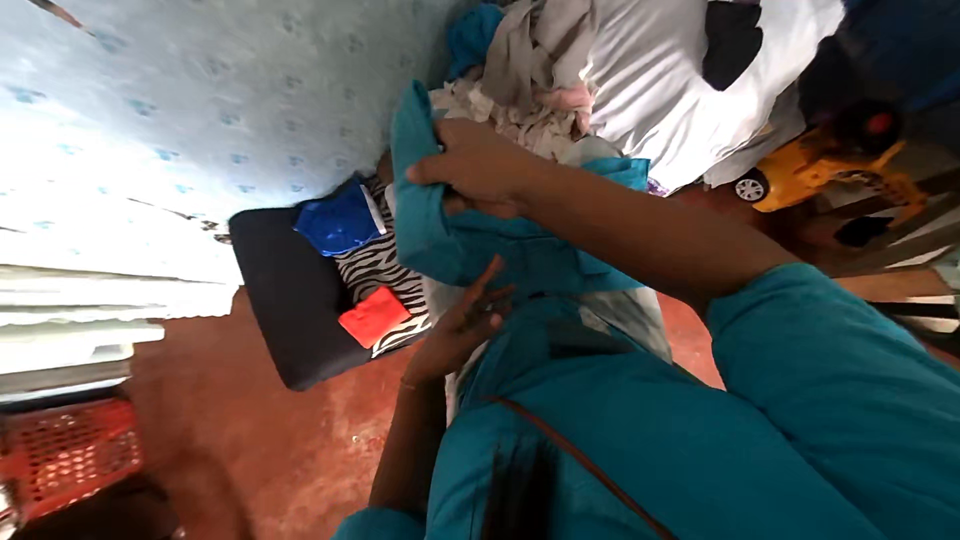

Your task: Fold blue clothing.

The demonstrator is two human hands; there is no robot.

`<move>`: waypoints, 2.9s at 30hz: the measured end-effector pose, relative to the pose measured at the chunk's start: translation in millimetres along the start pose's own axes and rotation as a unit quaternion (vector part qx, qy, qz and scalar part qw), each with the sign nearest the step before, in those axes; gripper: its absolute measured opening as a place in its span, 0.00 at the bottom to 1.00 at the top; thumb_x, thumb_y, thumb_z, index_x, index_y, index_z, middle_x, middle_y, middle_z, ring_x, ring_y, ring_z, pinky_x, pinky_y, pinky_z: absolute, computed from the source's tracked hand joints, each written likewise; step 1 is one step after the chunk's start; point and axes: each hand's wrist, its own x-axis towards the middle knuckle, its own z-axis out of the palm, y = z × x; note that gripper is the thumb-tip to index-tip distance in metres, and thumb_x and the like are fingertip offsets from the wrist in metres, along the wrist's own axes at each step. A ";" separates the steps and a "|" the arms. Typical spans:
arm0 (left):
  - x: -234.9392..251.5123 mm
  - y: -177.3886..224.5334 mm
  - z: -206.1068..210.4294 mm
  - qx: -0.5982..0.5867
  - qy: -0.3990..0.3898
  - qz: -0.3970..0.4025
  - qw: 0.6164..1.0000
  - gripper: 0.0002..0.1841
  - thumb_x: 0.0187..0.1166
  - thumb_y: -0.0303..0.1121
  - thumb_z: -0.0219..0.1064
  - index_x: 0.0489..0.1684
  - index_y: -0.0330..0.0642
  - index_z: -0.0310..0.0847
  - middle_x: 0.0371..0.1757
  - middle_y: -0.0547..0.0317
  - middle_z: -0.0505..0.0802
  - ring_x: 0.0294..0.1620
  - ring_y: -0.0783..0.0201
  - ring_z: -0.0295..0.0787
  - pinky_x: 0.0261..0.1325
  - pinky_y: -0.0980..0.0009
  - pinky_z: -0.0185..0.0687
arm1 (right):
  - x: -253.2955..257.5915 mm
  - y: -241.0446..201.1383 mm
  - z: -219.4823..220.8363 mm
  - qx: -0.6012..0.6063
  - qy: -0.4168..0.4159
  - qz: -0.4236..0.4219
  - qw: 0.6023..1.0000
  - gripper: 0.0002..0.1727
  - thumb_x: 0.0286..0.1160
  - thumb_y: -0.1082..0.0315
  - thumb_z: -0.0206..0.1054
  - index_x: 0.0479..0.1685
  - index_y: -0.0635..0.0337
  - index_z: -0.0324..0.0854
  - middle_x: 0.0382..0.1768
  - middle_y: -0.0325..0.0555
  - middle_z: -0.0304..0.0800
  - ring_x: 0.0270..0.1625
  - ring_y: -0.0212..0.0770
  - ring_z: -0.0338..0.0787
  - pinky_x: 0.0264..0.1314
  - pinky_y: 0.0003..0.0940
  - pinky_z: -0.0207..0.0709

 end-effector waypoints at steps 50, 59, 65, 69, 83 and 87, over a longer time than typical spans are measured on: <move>34.7 -107.2 -155.4 0.445 0.488 0.052 0.749 0.12 0.76 0.25 0.68 0.52 0.39 0.93 0.57 0.39 0.92 0.63 0.39 0.86 0.69 0.42 0.77 | 15.1 145.5 -50.2 -0.684 -0.006 -0.198 0.702 0.10 0.79 0.74 0.63 0.51 0.72 0.85 0.48 0.70 0.87 0.54 0.72 0.88 0.57 0.67 0.80; 31.8 -88.2 -122.7 0.288 0.319 -0.257 0.866 0.21 0.81 0.39 0.67 0.63 0.31 0.79 0.50 0.33 0.91 0.54 0.34 0.89 0.59 0.31 0.80 | 4.7 151.0 -26.9 -0.658 -0.035 -0.047 0.751 0.23 0.85 0.59 0.64 0.66 0.71 0.80 0.60 0.69 0.86 0.66 0.68 0.86 0.67 0.63 0.78; 32.4 -51.5 -72.3 0.405 0.284 0.058 0.867 0.14 0.75 0.25 0.67 0.56 0.33 0.86 0.58 0.39 0.90 0.61 0.41 0.87 0.65 0.43 0.81 | 9.3 142.5 -11.4 -0.498 -0.014 0.072 0.864 0.21 0.80 0.66 0.69 0.66 0.71 0.77 0.58 0.67 0.86 0.61 0.63 0.88 0.66 0.61 0.79; 42.7 -43.3 -70.3 0.456 0.156 0.146 0.864 0.24 0.66 0.26 0.73 0.65 0.40 0.82 0.60 0.49 0.92 0.70 0.44 0.83 0.80 0.34 0.60 | 6.9 138.0 -9.0 -0.489 -0.076 0.058 0.867 0.22 0.76 0.70 0.70 0.67 0.72 0.79 0.61 0.66 0.84 0.65 0.61 0.85 0.70 0.60 0.76; 15.3 -56.6 -131.9 0.567 0.171 0.057 0.804 0.09 0.76 0.34 0.69 0.49 0.49 0.91 0.62 0.45 0.89 0.72 0.35 0.77 0.74 0.25 0.55 | -4.7 114.8 -12.1 -0.507 -0.208 -0.028 0.836 0.08 0.80 0.68 0.71 0.49 0.63 0.85 0.42 0.53 0.90 0.46 0.50 0.91 0.53 0.52 0.85; 15.0 -62.0 -132.4 0.570 0.172 0.055 0.801 0.10 0.80 0.39 0.68 0.53 0.53 0.91 0.71 0.43 0.85 0.75 0.34 0.75 0.75 0.25 0.54 | -2.3 114.0 -20.0 -0.482 -0.221 -0.023 0.848 0.10 0.80 0.66 0.71 0.51 0.63 0.84 0.40 0.52 0.91 0.43 0.49 0.91 0.50 0.51 0.85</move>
